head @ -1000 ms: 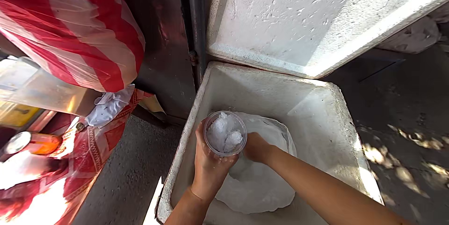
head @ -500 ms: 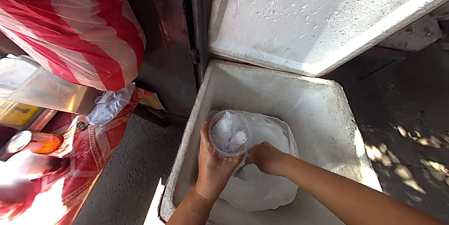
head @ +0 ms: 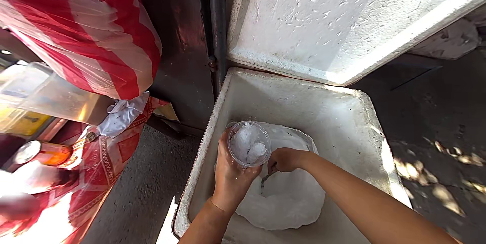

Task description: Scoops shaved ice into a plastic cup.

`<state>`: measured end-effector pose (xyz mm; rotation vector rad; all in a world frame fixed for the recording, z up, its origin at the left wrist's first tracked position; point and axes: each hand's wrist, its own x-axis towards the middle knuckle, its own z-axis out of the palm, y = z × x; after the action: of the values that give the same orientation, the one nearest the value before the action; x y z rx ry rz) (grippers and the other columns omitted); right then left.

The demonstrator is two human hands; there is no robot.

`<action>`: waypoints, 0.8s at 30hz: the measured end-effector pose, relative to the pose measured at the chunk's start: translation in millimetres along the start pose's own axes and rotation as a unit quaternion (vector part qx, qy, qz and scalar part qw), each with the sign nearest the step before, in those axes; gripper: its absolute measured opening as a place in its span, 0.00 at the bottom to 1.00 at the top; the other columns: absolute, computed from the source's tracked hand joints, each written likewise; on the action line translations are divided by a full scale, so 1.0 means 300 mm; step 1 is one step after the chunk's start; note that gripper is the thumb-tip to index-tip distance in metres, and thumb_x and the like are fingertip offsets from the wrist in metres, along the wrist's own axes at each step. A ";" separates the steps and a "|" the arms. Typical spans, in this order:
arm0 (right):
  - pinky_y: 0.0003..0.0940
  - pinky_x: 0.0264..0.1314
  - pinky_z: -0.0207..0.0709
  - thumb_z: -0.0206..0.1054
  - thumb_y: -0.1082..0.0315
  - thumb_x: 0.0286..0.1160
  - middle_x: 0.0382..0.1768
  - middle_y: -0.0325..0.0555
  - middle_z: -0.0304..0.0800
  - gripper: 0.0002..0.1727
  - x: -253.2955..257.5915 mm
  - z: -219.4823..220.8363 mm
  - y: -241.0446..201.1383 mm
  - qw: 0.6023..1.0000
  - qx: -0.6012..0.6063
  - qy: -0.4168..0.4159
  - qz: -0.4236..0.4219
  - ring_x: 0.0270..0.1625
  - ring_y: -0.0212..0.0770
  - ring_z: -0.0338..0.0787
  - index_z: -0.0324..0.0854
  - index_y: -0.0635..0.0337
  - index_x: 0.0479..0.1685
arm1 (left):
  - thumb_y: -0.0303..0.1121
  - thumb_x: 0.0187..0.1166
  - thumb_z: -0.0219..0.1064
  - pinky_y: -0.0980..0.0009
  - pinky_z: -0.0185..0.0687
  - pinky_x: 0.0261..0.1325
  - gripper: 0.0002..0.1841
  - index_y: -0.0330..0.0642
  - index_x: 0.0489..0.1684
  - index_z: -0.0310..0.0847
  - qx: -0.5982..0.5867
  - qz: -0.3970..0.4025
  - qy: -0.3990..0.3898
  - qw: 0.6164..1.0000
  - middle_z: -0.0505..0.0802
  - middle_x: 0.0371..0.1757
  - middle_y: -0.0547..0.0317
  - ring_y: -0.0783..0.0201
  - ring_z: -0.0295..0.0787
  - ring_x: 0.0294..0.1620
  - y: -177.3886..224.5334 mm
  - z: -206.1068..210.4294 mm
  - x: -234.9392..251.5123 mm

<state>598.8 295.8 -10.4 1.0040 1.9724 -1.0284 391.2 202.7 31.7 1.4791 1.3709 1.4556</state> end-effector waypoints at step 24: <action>0.41 0.43 0.76 0.53 0.68 0.88 0.37 0.45 0.88 0.20 -0.597 0.036 -0.025 0.804 0.303 0.506 0.078 0.35 0.38 0.82 0.86 0.51 0.69 | 0.36 0.53 0.90 0.57 0.79 0.74 0.58 0.34 0.87 0.51 0.016 -0.284 -0.168 0.944 0.79 0.75 0.35 0.50 0.81 0.73 0.093 0.114 0.087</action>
<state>678.2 227.3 135.4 2.4267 2.2831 -1.1720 426.3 227.9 59.3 1.1455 1.4447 0.7830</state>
